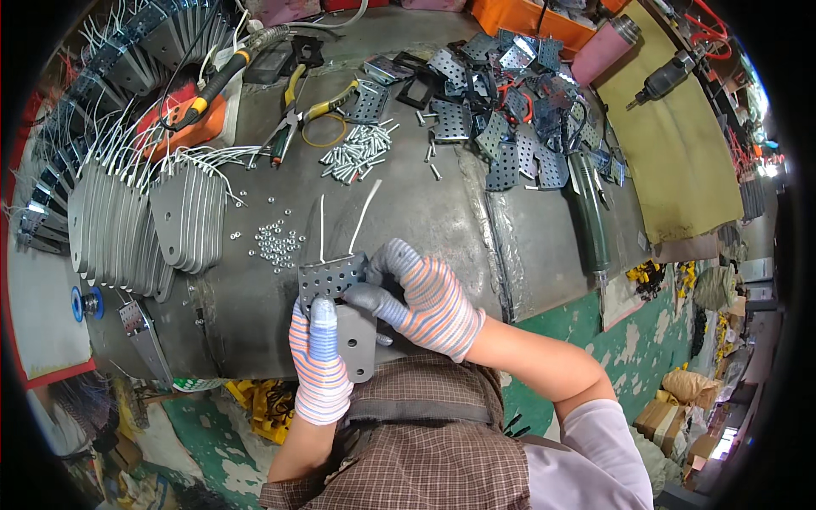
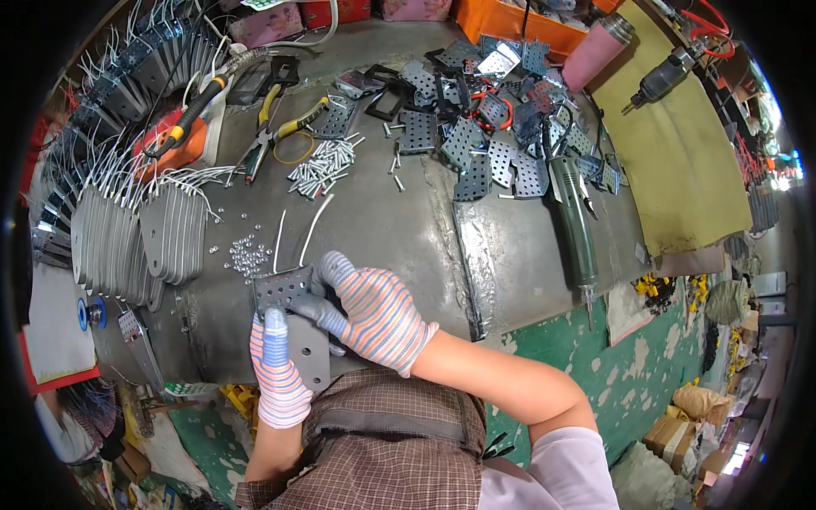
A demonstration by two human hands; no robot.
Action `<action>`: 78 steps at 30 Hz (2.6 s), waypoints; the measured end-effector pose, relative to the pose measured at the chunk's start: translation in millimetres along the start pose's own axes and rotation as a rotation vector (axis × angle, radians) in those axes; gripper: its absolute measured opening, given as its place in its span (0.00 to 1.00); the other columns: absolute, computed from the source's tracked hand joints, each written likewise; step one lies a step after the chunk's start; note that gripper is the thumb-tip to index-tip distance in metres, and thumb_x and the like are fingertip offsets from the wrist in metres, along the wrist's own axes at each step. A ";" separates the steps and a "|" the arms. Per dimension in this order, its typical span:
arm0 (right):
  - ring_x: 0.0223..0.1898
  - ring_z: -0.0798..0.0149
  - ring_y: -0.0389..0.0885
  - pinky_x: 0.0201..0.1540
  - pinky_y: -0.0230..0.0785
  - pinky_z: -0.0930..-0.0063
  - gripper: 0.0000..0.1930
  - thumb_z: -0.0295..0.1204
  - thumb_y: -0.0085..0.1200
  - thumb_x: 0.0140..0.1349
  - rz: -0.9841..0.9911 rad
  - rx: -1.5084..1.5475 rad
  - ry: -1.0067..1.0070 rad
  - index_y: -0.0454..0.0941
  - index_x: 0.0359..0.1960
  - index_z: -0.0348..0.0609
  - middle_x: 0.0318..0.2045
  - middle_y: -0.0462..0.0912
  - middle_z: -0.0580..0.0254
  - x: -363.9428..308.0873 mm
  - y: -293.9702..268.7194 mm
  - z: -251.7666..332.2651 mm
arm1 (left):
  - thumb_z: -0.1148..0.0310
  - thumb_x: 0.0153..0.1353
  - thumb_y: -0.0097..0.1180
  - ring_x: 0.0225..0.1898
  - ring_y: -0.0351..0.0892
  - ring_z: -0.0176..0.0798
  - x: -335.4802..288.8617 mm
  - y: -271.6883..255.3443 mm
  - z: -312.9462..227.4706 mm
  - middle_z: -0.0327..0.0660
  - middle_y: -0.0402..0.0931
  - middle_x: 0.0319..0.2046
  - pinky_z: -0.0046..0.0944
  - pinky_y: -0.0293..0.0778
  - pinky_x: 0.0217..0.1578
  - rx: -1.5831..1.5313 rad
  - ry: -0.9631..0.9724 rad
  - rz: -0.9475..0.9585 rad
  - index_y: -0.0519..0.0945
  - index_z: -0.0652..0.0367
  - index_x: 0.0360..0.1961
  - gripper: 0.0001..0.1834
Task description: The person assembles metal plates and wiring components using a power screwdriver to secure screws into a component housing.
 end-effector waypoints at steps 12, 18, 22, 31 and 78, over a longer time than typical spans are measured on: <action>0.43 0.48 0.77 0.44 0.72 0.55 0.14 0.35 0.58 0.54 -0.301 -0.871 -0.035 0.75 0.38 0.40 0.39 0.77 0.49 54.4 -64.4 -54.8 | 0.57 0.66 0.50 0.29 0.82 0.44 1.4 5.7 -0.3 0.48 0.79 0.34 0.41 0.81 0.27 -0.152 -0.114 -0.027 0.70 0.62 0.49 0.19; 0.40 0.44 0.78 0.44 0.71 0.54 0.13 0.35 0.57 0.54 -0.295 -0.767 0.079 0.76 0.37 0.41 0.37 0.79 0.46 55.1 -70.9 -54.9 | 0.56 0.64 0.50 0.29 0.81 0.43 0.2 10.6 -2.6 0.47 0.78 0.35 0.41 0.81 0.26 -0.061 -0.087 -0.032 0.73 0.62 0.48 0.20; 0.40 0.44 0.78 0.44 0.71 0.55 0.11 0.33 0.56 0.54 -0.244 -0.776 0.059 0.76 0.37 0.42 0.37 0.79 0.48 64.5 -72.2 -51.0 | 0.60 0.66 0.50 0.29 0.82 0.43 -0.2 9.0 -3.9 0.47 0.79 0.34 0.40 0.81 0.27 -0.053 -0.084 -0.011 0.72 0.62 0.47 0.17; 0.40 0.48 0.79 0.40 0.72 0.56 0.10 0.25 0.52 0.51 0.015 -1.074 -0.254 0.73 0.37 0.44 0.35 0.80 0.51 112.7 -45.2 -9.3 | 0.62 0.64 0.49 0.29 0.82 0.44 3.6 -0.4 -0.5 0.47 0.79 0.35 0.42 0.81 0.27 -0.185 -0.056 -0.067 0.74 0.61 0.47 0.15; 0.58 0.56 0.70 0.62 0.59 0.62 0.31 0.21 0.50 0.55 -0.839 0.394 0.001 0.60 0.63 0.38 0.56 0.71 0.50 -109.7 -101.8 -60.2 | 0.56 0.63 0.51 0.46 0.75 0.59 45.6 176.2 22.4 0.54 0.73 0.48 0.49 0.70 0.48 0.954 0.537 0.683 0.77 0.61 0.47 0.20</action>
Point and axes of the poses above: each hand's wrist, its own x-axis towards the middle knuckle, its own y-axis out of the palm, z = x × y, the point moved 4 cm from there along x, towards the middle knuckle
